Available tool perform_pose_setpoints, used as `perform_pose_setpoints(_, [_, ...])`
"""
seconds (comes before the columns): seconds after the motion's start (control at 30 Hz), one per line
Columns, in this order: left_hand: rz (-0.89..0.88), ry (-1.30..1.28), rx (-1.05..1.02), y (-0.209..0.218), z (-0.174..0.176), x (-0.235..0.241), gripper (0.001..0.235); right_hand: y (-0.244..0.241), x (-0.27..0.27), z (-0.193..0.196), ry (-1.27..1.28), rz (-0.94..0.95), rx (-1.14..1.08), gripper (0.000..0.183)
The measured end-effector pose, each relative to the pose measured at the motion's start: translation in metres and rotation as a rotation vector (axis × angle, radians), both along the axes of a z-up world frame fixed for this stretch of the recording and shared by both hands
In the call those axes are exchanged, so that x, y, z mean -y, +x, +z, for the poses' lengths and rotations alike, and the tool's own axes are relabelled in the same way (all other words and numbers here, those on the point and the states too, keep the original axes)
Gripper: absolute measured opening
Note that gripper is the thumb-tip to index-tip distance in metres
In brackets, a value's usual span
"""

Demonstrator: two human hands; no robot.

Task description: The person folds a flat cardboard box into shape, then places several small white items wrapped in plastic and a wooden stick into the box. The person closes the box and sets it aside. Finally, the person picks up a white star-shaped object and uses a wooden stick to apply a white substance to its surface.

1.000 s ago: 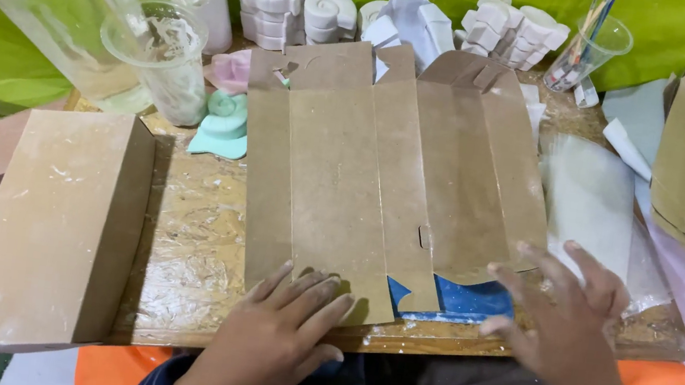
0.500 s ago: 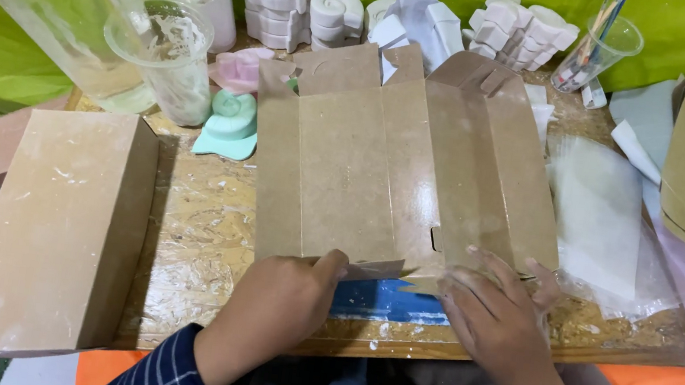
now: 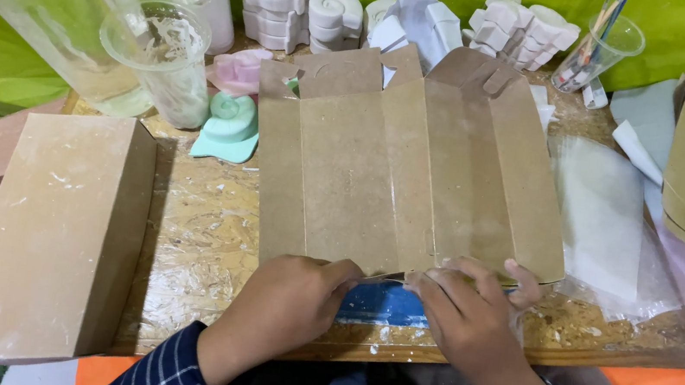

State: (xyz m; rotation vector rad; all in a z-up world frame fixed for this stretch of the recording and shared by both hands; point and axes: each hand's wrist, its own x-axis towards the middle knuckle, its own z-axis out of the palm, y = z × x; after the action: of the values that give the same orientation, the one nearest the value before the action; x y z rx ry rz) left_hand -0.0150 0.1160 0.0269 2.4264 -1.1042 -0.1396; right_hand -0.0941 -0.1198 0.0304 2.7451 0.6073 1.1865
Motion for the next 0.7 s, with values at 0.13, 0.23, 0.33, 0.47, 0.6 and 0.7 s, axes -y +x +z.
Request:
perform_pose_setpoints(0.13, [-0.011, 0.039, 0.037, 0.000, -0.006, 0.001, 0.019, 0.001, 0.000, 0.000, -0.018, 0.037, -0.104, 0.014])
perform_pose_setpoints(0.23, [-0.031, 0.023, 0.043, 0.000, -0.005, 0.001, 0.029, 0.007, -0.005, 0.004, -0.067, 0.097, -0.098, 0.012])
perform_pose_setpoints(0.33, [-0.070, 0.021, 0.083, 0.000, -0.004, 0.001, 0.028, 0.010, -0.015, 0.012, -0.125, 0.106, 0.008, 0.019])
perform_pose_setpoints(0.47, [-0.076, 0.068, 0.047, 0.001, -0.001, 0.002, 0.024, 0.008, -0.025, 0.018, -0.250, -0.005, 0.083, 0.026])
perform_pose_setpoints(0.6, [-0.062, -0.172, 0.115, -0.007, 0.015, -0.008, 0.021, 0.002, -0.020, 0.017, -0.213, -0.001, -0.013, 0.019])
perform_pose_setpoints(0.7, [-0.068, -0.374, 0.183, -0.016, 0.039, -0.041, 0.050, 0.003, -0.020, 0.015, -0.209, -0.068, -0.004, 0.018])
